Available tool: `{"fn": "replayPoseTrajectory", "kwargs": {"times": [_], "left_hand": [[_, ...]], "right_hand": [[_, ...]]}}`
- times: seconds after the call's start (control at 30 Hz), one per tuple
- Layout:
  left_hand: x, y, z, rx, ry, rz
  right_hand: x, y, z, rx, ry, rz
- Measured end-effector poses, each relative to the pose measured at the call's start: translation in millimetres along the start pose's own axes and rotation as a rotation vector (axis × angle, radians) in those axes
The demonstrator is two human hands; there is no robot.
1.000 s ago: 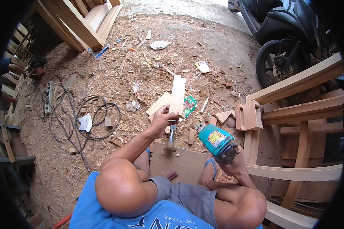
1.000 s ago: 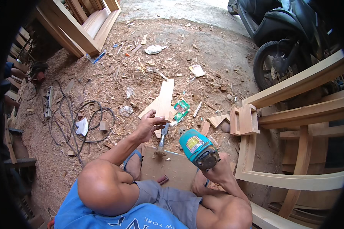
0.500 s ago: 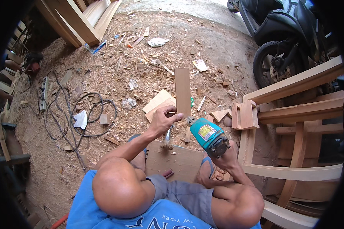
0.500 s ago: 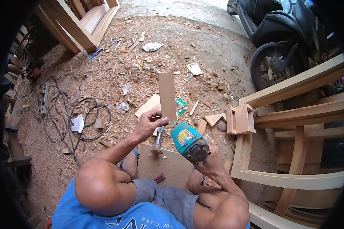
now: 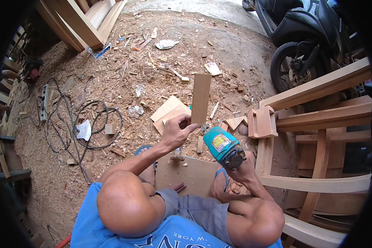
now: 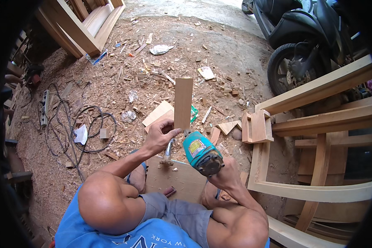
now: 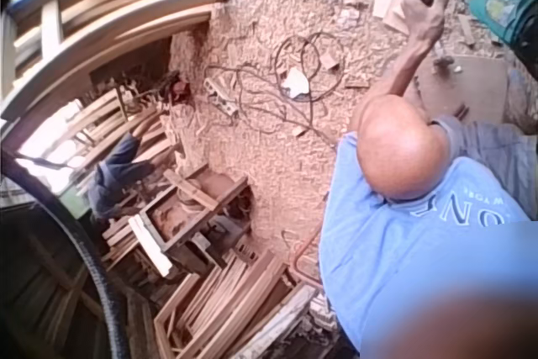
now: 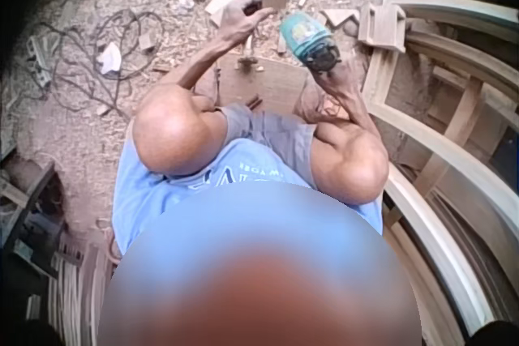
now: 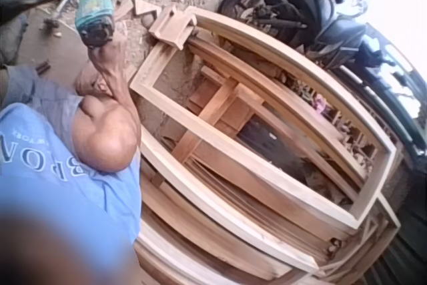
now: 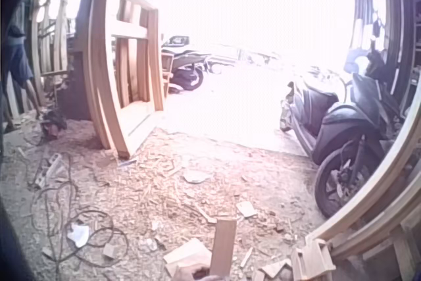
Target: The person sits on the floor and assembles small wooden boxes by aligning cut pieces and fastening them with a handheld nail gun. They repeatedly pick up pieces, fit them together, and drive nails to secure joints.
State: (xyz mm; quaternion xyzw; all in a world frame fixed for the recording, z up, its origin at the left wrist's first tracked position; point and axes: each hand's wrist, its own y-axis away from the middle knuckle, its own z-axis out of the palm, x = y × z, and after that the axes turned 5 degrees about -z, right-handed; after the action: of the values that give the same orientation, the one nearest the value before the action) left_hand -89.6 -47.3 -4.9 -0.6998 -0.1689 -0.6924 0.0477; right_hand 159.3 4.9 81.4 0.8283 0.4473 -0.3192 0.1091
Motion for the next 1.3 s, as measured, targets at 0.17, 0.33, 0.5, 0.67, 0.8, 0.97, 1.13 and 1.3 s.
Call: {"fn": "replayPoseTrajectory", "kwargs": {"times": [0.17, 0.33, 0.5, 0.67, 0.8, 0.97, 1.13, 1.3], "left_hand": [[-6.3, 0.3, -5.9, -0.013, -0.012, -0.163], [-8.3, 1.6, -3.7, -0.03, 0.305, -0.134], [-0.9, 1.8, -20.5, -0.249, 0.91, -0.321], [-9.4, 3.4, -47.1, -0.212, 1.065, -0.394], [-21.0, -0.7, -78.8, -0.001, 1.08, -0.4], [-26.4, -8.0, -104.8, 0.157, 1.044, -0.385], [-33.5, -16.5, -102.1, 0.225, 1.022, -0.393], [-33.8, -18.6, -100.7, 0.282, 1.058, -0.463]], "right_hand": [[-0.9, 3.2, -3.6, 0.015, -0.002, -0.037], [9.1, 16.8, -7.5, 0.148, -0.014, 0.015], [38.4, 34.1, -10.7, 0.06, 0.116, 0.228], [89.6, 43.4, 31.9, -0.032, 0.439, 0.426], [122.8, 46.5, 68.4, -0.088, 0.524, 0.49], [130.5, 32.1, 73.8, -0.177, 0.59, 0.529], [105.4, -19.5, 54.3, -0.318, 0.724, 0.413], [86.8, -125.5, 105.7, -0.512, 0.195, -0.004]]}}
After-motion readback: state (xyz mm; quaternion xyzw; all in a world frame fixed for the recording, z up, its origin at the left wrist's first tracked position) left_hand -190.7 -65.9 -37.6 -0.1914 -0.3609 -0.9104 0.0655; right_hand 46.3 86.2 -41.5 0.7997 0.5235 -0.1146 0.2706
